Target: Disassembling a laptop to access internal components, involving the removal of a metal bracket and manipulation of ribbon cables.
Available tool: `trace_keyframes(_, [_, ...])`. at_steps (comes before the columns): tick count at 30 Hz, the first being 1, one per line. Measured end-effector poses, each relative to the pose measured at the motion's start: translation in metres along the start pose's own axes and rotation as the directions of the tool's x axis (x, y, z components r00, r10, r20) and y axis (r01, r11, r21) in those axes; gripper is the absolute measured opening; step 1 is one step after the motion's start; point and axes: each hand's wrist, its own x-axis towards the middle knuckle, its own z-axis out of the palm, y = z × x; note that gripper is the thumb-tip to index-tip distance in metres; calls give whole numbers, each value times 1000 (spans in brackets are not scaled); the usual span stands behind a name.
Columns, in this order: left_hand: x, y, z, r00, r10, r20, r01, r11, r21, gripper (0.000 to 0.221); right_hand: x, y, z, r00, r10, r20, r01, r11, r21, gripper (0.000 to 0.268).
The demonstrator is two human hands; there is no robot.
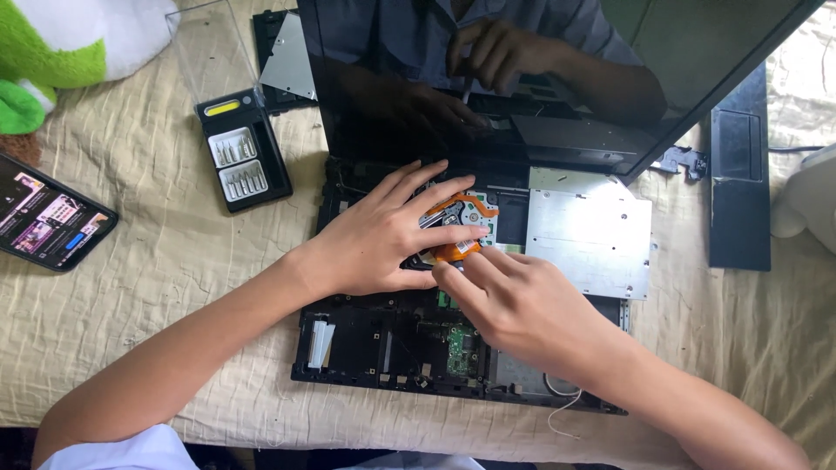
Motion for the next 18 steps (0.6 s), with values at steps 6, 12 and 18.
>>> trace_keyframes(6, [1, 0, -1, 999, 16, -42, -16, 1000, -1, 58, 7, -12, -4, 1000, -18, 1, 18, 995, -95, 19])
trace_keyframes(12, [1, 1, -1, 999, 2, -34, -2, 1000, -13, 60, 3, 1, 10, 970, 211, -118, -206, 977, 52, 13])
trace_keyframes(18, [-1, -1, -1, 1000, -2, 10, 3, 1000, -15, 64, 4, -10, -3, 994, 112, 16, -113, 991, 72, 19])
